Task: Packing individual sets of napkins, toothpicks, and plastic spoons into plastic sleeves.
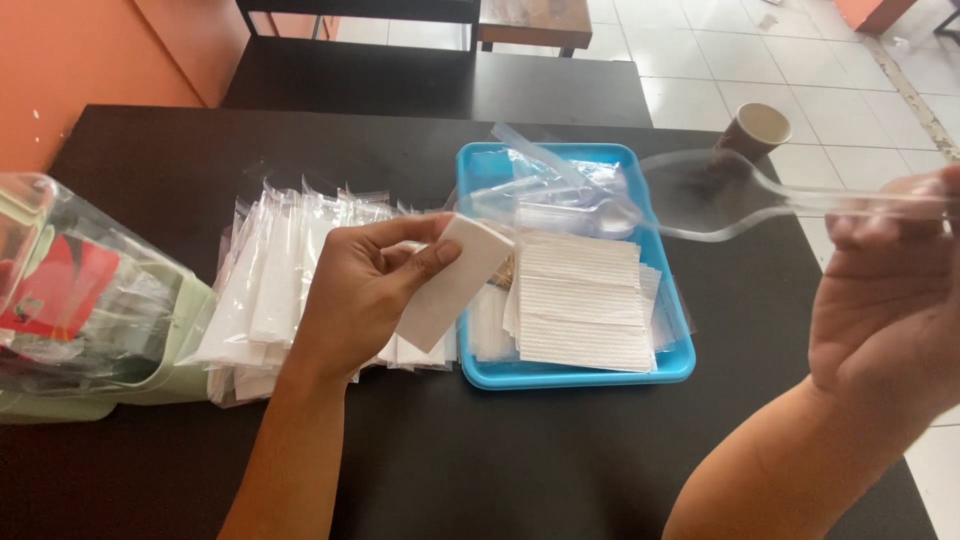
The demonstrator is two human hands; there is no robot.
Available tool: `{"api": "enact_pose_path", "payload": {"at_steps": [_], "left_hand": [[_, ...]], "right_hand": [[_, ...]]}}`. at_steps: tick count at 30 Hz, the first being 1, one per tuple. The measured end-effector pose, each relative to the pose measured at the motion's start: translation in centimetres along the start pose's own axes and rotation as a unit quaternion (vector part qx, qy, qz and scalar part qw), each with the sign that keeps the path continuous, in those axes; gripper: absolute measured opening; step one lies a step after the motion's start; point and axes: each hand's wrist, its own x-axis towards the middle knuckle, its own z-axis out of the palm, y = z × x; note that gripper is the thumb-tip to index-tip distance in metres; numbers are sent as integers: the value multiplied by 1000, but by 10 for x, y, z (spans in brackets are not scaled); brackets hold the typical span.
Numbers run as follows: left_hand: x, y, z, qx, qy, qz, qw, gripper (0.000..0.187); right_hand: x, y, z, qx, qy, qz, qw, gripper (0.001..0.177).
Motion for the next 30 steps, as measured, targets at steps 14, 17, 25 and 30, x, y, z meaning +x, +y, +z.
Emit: {"api": "enact_pose_path", "payload": {"at_steps": [14,17,25,30], "left_hand": [[-5,0,2,83,-83,5,993,39],[-5,-5,2,84,-100,38,991,41],[-5,-10,5,70,-121,75,987,39],[-5,-9,8,63,-138,112,982,42]], "right_hand": [[-20,-20,61,-352,-168,-183,902,9],[-19,-22,72,-350,-191,-186,898,13],[-20,-18,93,-344,-244,-162,892,17],[-21,-14,104,-338,-275,-137,890,24]]}}
